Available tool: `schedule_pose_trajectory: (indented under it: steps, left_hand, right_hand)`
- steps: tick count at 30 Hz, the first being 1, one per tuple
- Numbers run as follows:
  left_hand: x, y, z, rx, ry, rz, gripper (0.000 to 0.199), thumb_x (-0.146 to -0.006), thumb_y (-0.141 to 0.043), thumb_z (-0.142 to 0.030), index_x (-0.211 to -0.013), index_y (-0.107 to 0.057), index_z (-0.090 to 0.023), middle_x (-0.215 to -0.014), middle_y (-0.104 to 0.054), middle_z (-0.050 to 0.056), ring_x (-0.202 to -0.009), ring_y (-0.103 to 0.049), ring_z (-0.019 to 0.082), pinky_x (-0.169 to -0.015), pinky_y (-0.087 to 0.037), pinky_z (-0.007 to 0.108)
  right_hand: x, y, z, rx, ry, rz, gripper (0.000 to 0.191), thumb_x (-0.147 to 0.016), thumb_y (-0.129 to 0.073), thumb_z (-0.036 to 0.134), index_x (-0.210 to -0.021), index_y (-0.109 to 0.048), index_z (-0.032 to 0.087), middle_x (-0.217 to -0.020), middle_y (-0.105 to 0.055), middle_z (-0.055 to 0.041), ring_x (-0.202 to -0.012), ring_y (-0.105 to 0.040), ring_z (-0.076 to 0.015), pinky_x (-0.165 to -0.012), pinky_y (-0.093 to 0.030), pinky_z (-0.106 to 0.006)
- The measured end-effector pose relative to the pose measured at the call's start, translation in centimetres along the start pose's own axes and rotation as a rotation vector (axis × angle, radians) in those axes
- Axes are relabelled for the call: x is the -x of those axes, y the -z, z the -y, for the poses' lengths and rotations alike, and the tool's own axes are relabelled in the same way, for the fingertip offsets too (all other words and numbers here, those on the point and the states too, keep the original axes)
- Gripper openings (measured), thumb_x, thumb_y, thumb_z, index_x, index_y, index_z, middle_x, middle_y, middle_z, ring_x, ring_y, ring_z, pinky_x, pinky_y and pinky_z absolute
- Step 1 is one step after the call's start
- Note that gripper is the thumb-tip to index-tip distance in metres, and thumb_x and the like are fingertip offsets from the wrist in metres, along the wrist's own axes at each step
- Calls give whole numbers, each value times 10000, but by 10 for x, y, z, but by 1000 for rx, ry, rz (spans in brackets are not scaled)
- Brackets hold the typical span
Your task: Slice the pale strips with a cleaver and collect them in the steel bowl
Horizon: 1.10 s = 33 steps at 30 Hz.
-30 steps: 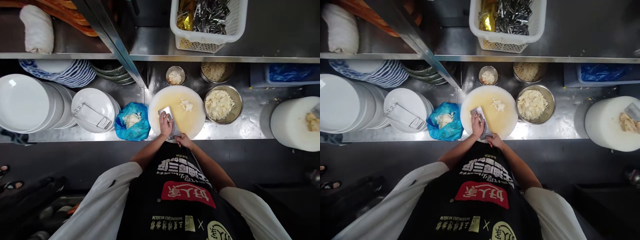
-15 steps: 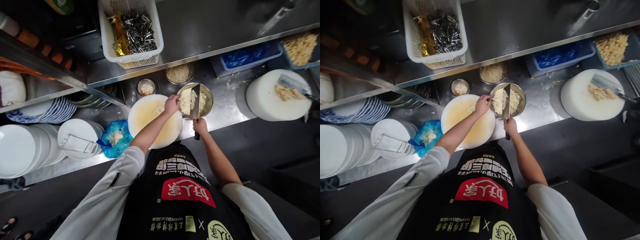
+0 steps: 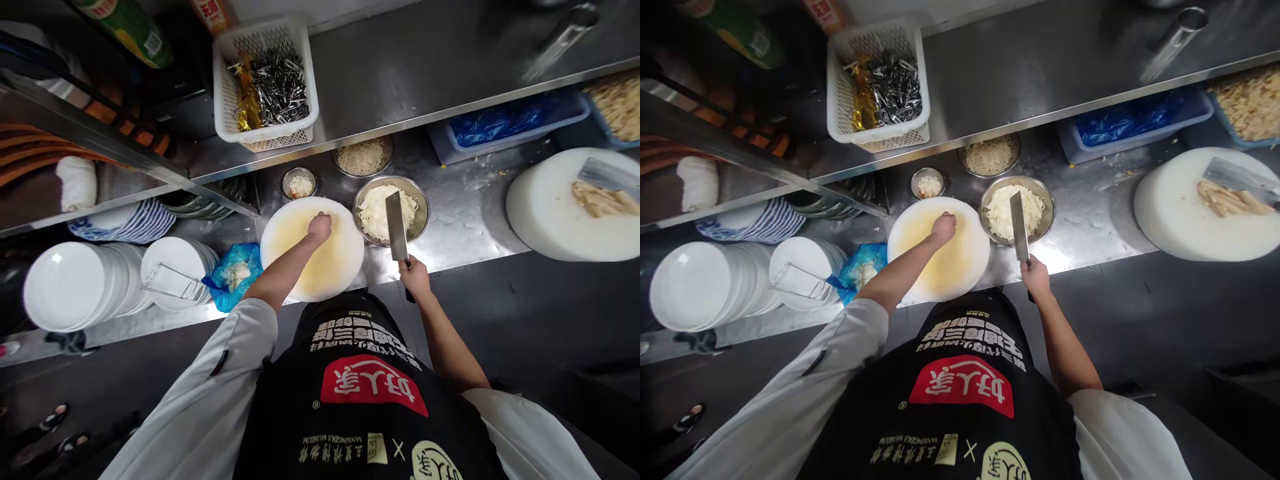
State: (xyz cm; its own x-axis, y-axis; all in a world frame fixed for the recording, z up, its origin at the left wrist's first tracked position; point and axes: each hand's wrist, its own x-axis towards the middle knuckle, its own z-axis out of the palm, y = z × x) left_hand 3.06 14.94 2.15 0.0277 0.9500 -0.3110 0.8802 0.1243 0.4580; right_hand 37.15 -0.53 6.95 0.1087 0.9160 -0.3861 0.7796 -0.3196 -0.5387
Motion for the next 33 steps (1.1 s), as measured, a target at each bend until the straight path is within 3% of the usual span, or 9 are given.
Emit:
schedule_pose_trajectory:
  steps: [3,7,10,14,20,25,27,30,33]
  left_hand:
    - [25,10,25,315,21,-146,206,-710,-574,-63,-836,-690,-176,-945,-700,68,-876,-662,195,-869,-559,334]
    - [87,-4,71,681,234,-274,231,-729,-546,-89,-912,-669,-160,-822,-700,28,-732,-651,151,-712,-565,292]
    - [135,-21,103,723,364,-319,165,-757,-576,-112,-895,-653,-158,-839,-712,37,-747,-660,149,-727,-569,297]
    - [171,-32,133,604,330,-360,165,-813,-605,-144,-966,-664,-163,-1053,-719,80,-932,-683,161,-879,-556,304]
    - [163,-25,137,352,230,-300,366,-791,-743,-252,-1137,-669,-162,-1140,-675,94,-1023,-654,217,-923,-535,331]
    - [142,-7,119,136,79,-91,78,-801,-700,-189,-870,-735,-183,-970,-700,69,-941,-643,223,-884,-515,344]
    - [141,-2,114,82,-53,-121,155,-839,-634,-131,-932,-742,-193,-977,-712,68,-962,-640,225,-910,-503,363]
    - [148,-5,116,-25,-333,-214,242,-879,-576,-86,-1018,-745,-191,-1180,-692,94,-1166,-589,242,-1054,-448,406]
    - [161,-18,133,-76,-487,-161,254,-913,-543,-82,-1014,-750,-188,-1263,-667,95,-1219,-574,222,-1088,-452,393]
  right_hand:
    - [11,-10,7,-93,62,155,313,-934,-433,450,-891,-625,206,-682,-657,-46,-638,-598,-210,-587,-402,-268]
    - [22,-31,22,-94,180,394,302,-927,-455,475,-811,-578,224,-611,-603,-4,-594,-563,-187,-582,-402,-266]
    - [25,-50,33,4,245,538,273,-918,-477,458,-828,-580,222,-618,-604,6,-589,-560,-177,-581,-393,-259]
    - [25,-64,41,113,307,589,255,-937,-465,422,-873,-595,212,-695,-650,-15,-640,-593,-181,-611,-399,-257]
    - [23,-64,59,264,290,518,202,-917,-490,318,-948,-654,205,-812,-703,-61,-769,-644,-220,-680,-418,-277]
    - [32,-79,72,245,267,472,188,-924,-486,312,-937,-642,208,-808,-701,-55,-765,-635,-213,-663,-403,-266]
    - [36,-86,73,221,256,451,184,-927,-484,327,-924,-626,210,-810,-698,-51,-746,-625,-206,-640,-388,-260]
    - [41,-94,73,192,235,430,185,-929,-483,338,-918,-618,213,-807,-700,-50,-726,-619,-200,-622,-380,-258]
    - [43,-95,73,193,219,431,192,-932,-487,342,-930,-628,212,-809,-708,-53,-731,-628,-201,-629,-390,-259]
